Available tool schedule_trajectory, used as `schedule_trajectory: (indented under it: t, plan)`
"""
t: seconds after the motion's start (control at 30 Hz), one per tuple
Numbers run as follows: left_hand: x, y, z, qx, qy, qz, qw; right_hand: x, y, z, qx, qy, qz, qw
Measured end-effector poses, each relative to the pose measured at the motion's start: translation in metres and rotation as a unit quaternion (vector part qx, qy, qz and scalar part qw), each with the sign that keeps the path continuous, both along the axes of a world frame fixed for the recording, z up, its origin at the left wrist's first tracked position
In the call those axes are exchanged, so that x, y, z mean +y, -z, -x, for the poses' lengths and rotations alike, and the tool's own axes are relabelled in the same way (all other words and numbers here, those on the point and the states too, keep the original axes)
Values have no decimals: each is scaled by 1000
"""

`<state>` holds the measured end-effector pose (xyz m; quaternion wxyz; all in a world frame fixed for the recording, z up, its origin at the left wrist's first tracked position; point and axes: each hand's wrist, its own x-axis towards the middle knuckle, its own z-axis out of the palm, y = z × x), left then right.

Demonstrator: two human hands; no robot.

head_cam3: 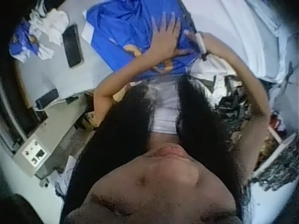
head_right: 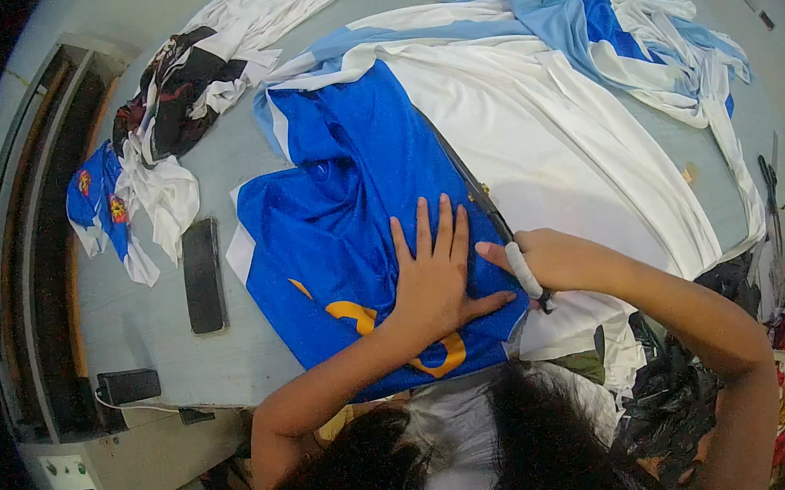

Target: Cutting fabric pieces along printed outlines using large scissors on a workshop table.

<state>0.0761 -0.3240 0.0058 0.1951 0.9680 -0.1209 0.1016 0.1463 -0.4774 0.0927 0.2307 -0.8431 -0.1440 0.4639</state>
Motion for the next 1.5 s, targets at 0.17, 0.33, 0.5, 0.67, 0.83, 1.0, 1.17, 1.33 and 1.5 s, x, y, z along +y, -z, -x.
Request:
schedule_trajectory:
  t: [0.17,0.33,0.5,0.67,0.83,1.0,1.17,1.33,1.5]
  plan:
    - [0,-2,0,14,3,-7,1000,2,7,0,-21,-7,-9,1000]
    - [1,-3,1,19,-3,-16,1000,4,12,-6,-28,-27,-15,999]
    - [0,-1,1,18,4,-12,1000,15,12,-22,48,81,-65,993]
    - [-1,3,0,6,4,-9,1000,21,18,-30,26,60,-90,994]
    - [3,-8,0,-4,3,8,1000,18,21,-34,-10,6,-47,999]
    - [78,-35,-45,-78,-59,87,991,9,23,-35,65,67,-88,992]
    - [131,0,15,21,-272,-164,948,-39,8,-16,66,28,-64,995]
    - [99,-56,103,328,-429,-221,812,-89,-10,15,30,-2,-26,999]
    - [91,-100,71,266,-331,-162,891,-116,-7,20,70,27,-25,997]
